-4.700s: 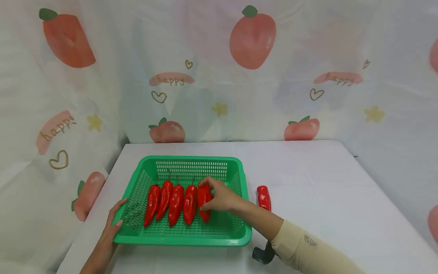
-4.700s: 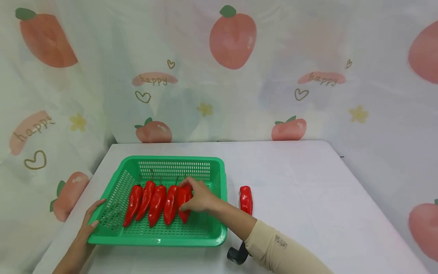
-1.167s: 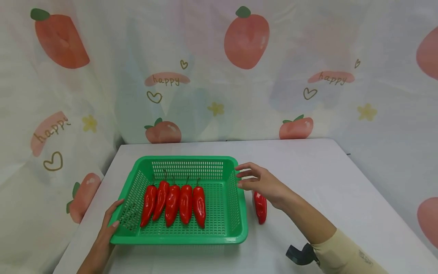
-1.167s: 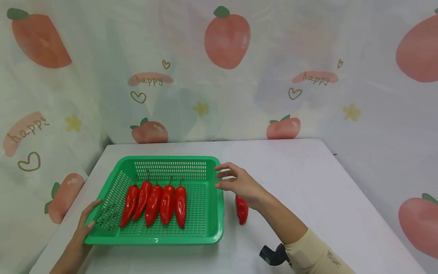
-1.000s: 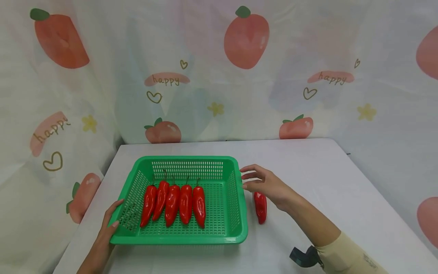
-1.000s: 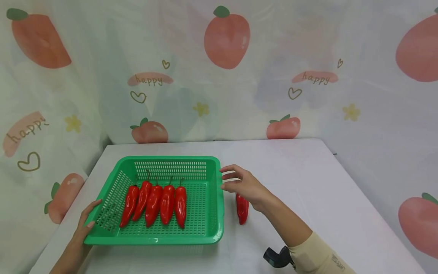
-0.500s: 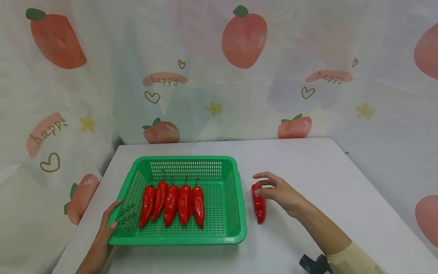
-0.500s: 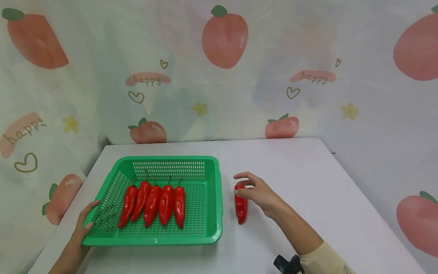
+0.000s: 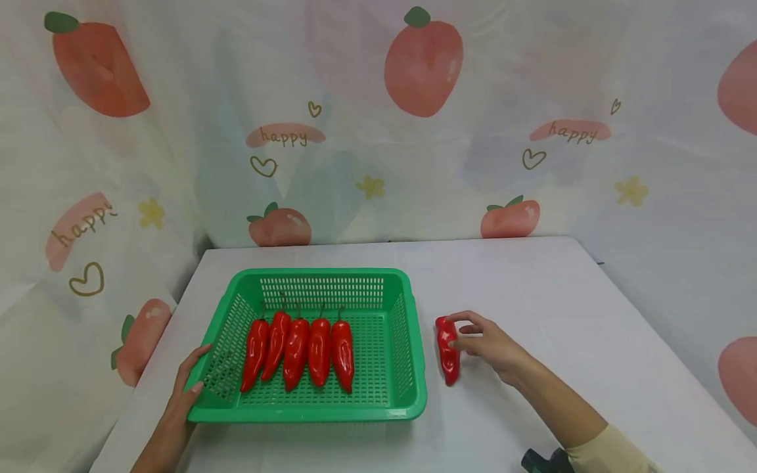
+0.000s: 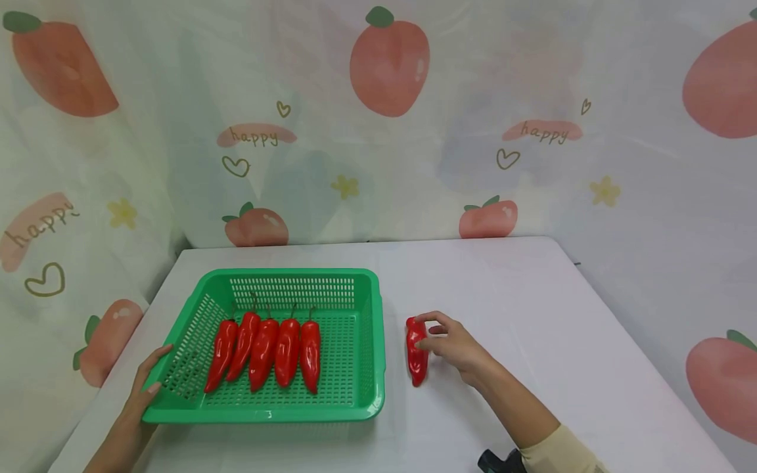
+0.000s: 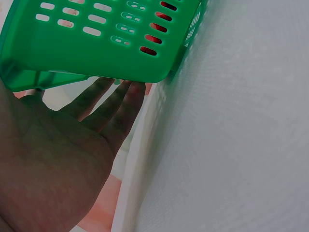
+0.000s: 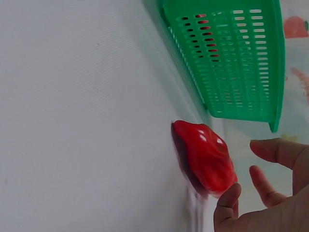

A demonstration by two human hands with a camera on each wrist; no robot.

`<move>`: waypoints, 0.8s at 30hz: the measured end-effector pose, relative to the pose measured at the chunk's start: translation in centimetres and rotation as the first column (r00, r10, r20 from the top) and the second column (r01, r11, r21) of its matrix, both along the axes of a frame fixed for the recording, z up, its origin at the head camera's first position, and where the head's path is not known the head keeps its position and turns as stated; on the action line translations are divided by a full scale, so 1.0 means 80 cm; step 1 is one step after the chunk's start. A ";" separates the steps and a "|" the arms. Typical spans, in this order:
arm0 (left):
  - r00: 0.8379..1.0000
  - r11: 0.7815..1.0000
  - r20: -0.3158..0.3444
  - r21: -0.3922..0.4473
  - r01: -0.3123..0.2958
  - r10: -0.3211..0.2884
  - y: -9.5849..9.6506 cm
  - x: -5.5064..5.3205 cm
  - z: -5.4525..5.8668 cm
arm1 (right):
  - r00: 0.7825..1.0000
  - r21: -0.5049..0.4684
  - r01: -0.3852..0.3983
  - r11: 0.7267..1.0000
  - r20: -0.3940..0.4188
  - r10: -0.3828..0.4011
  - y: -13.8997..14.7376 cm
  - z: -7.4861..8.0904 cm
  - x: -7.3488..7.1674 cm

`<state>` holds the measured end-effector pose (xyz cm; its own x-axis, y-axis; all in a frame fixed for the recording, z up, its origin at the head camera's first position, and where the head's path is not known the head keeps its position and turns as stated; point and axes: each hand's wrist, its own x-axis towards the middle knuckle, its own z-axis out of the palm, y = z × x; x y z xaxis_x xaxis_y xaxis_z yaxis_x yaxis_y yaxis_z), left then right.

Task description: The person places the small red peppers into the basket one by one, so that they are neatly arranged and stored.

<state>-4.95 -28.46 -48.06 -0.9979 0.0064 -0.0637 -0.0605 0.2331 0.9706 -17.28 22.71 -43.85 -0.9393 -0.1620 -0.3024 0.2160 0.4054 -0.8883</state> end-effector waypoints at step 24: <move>1.000 1.000 0.016 0.013 -0.006 0.006 -0.001 0.000 0.000 | 0.997 0.071 -0.080 0.994 0.005 0.080 -0.013 -0.019 -0.001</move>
<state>-4.97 -28.54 -48.03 -0.9969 0.0013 -0.0793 -0.0770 0.2205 0.9723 -17.39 21.69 -45.41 -0.9235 -0.2147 -0.3178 0.1821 0.4838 -0.8560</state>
